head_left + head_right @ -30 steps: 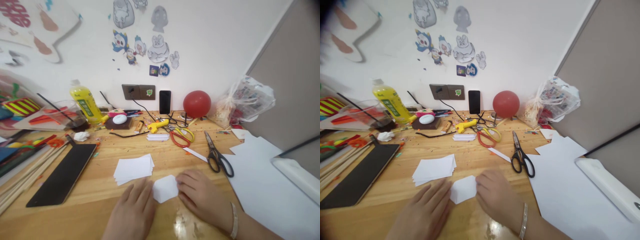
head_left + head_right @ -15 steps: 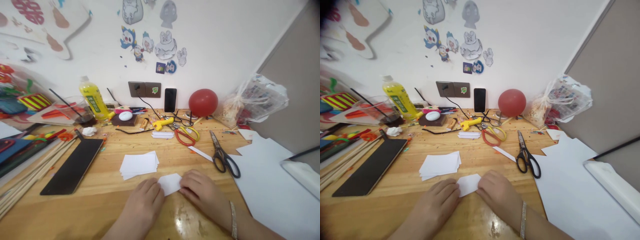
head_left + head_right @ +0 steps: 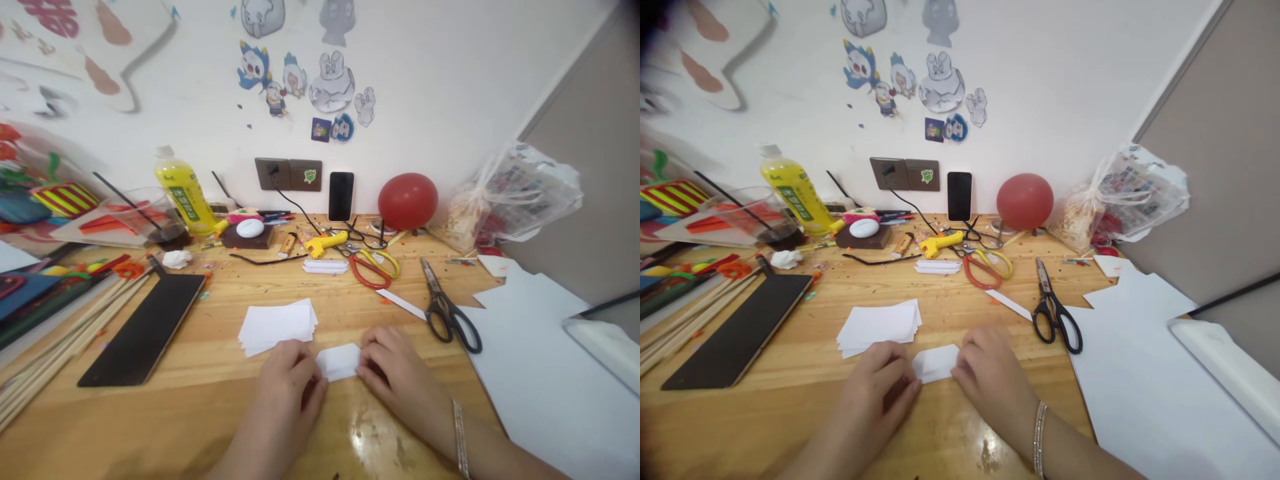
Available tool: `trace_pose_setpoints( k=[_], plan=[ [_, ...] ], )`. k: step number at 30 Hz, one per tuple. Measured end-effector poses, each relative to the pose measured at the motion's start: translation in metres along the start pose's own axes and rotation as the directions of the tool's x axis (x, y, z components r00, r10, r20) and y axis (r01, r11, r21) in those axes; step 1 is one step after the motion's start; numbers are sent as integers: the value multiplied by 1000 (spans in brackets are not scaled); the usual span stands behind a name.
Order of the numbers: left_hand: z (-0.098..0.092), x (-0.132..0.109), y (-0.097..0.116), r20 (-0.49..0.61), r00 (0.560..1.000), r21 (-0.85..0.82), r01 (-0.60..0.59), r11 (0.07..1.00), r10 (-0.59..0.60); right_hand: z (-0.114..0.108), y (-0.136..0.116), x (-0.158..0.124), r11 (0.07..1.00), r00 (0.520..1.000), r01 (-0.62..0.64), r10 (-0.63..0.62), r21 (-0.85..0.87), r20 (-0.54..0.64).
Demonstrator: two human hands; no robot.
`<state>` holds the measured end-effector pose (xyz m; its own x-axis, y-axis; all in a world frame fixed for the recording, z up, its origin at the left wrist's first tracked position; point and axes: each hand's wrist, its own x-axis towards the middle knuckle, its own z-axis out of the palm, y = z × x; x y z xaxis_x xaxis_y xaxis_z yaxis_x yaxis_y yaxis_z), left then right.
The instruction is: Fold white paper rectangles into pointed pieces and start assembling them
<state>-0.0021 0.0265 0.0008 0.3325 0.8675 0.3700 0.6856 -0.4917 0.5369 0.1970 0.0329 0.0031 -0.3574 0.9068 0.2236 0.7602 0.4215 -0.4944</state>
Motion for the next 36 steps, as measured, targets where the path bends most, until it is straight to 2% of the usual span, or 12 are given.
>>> trace_pose_setpoints(
  k=[3,7,13,18,23,26,29,36],
  plan=[
    [1,2,0,2,999,50,32,998,-32,2,0,0,999,1000,-18,17,-44,-11],
    [0,5,1,57,996,112,65,992,-71,6,2,1,996,999,-27,24,-90,-35],
    [-1,5,6,88,992,203,75,976,-94,7,0,3,989,999,-22,17,-148,-36],
    [-2,8,2,91,990,195,93,976,-112,5,-4,3,982,998,-70,67,-177,-21],
    [-6,8,-6,105,985,229,107,968,-134,0,-3,5,986,990,-137,139,-99,15],
    [-5,4,-9,120,991,201,41,979,-66,-4,0,6,987,986,-151,154,-55,66],
    [-2,1,-11,125,992,174,-14,985,-8,-7,3,7,988,984,-151,152,-17,90],
    [-1,-1,-20,108,994,116,19,993,-31,-13,11,7,991,990,-85,73,99,123]
  ],
)
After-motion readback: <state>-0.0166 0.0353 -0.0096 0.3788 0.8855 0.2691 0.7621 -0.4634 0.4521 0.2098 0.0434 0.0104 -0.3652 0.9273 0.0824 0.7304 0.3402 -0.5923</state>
